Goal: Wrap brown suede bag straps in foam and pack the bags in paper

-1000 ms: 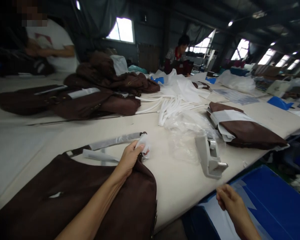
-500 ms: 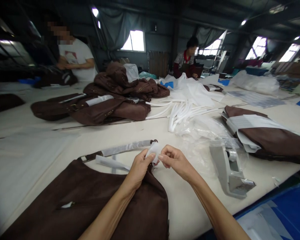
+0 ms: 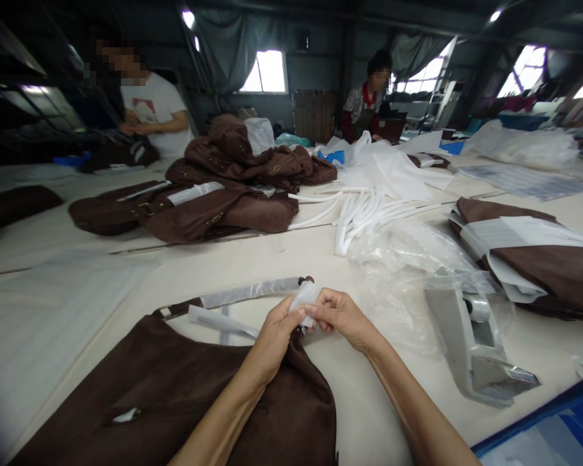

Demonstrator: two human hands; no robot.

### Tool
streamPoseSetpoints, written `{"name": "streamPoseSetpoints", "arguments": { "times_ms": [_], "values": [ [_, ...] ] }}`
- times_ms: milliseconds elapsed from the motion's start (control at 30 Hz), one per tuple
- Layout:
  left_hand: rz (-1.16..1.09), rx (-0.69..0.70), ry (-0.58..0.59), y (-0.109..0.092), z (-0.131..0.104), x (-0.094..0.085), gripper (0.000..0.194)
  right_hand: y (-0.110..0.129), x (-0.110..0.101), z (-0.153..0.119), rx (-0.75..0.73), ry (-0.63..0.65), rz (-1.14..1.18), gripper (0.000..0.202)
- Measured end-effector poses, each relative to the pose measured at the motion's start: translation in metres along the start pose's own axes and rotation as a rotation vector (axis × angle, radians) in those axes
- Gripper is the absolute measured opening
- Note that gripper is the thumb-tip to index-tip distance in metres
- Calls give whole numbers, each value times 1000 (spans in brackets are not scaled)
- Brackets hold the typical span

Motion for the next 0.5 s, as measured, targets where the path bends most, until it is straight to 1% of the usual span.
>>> {"name": "streamPoseSetpoints", "arguments": {
  "times_ms": [100, 233, 367, 500],
  "values": [
    [-37, -10, 38, -4, -1, 4, 22, -3, -1, 1, 3, 15, 26, 40],
    [-5, 7, 49, -7, -2, 6, 26, -6, -2, 3, 2, 15, 32, 41],
    [45, 13, 19, 1, -1, 2, 28, -9, -4, 2, -7, 11, 48, 41],
    [-6, 12, -52, 4, -1, -2, 27, -14, -4, -3, 20, 89, 126, 33]
  ]
}}
Point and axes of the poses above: each hand's wrist, its own z-axis towards the middle knuckle, its own x-axis out of the palm, y = z × x, the point moved 6 cm from there along z, towards the middle knuckle, and after that the axes turned 10 degrees about -z, right-handed, at the moved point
